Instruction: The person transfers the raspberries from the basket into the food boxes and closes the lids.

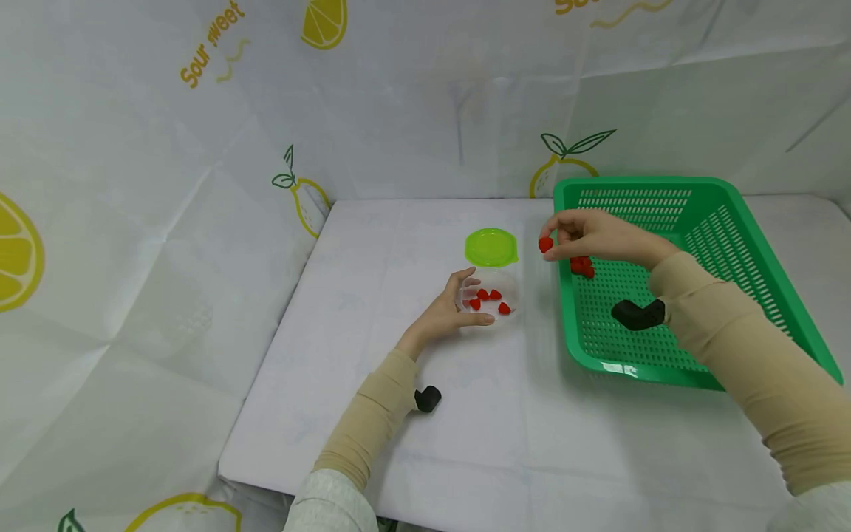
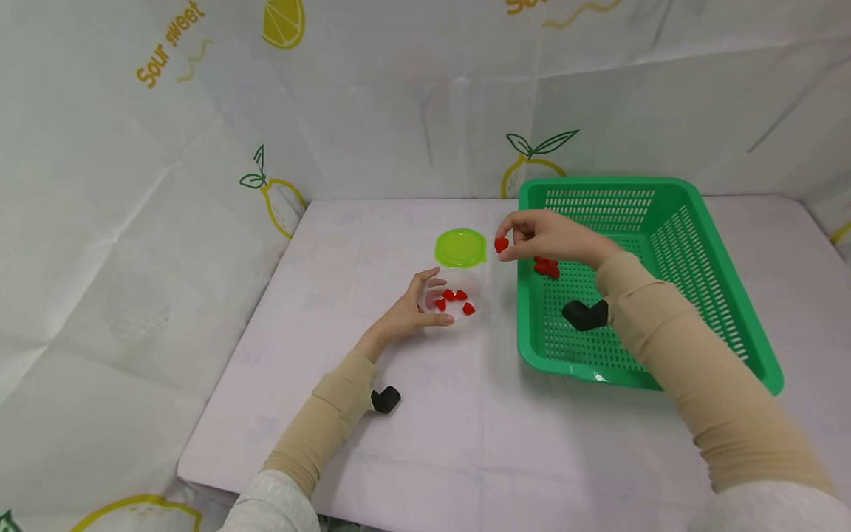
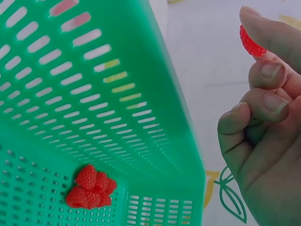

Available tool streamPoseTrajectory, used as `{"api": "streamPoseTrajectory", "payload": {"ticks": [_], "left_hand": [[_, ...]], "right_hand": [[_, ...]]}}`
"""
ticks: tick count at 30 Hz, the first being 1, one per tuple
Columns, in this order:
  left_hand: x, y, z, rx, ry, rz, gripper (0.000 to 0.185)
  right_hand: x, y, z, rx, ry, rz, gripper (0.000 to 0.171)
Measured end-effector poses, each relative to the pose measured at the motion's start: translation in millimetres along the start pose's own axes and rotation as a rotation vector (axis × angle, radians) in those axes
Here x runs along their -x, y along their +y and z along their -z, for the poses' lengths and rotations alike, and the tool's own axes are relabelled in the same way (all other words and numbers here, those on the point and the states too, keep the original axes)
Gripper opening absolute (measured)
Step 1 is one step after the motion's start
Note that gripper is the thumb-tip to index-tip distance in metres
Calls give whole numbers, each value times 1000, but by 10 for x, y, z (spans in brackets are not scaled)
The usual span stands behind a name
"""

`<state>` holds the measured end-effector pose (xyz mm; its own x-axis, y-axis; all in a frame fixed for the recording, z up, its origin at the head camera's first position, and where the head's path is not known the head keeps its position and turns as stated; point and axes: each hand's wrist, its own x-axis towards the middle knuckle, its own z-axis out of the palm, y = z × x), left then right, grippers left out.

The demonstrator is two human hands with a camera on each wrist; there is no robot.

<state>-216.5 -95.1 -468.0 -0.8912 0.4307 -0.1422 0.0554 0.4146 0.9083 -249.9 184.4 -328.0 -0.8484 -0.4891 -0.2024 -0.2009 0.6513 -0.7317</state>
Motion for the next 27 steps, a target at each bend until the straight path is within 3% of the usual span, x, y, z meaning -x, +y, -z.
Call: {"api": "streamPoseTrajectory", "payload": {"ticks": [27], "left_hand": [[2,3,-9,-3,2,23,95]], "right_hand": [[-319,-193,-324,3,-115,161,30]]}}
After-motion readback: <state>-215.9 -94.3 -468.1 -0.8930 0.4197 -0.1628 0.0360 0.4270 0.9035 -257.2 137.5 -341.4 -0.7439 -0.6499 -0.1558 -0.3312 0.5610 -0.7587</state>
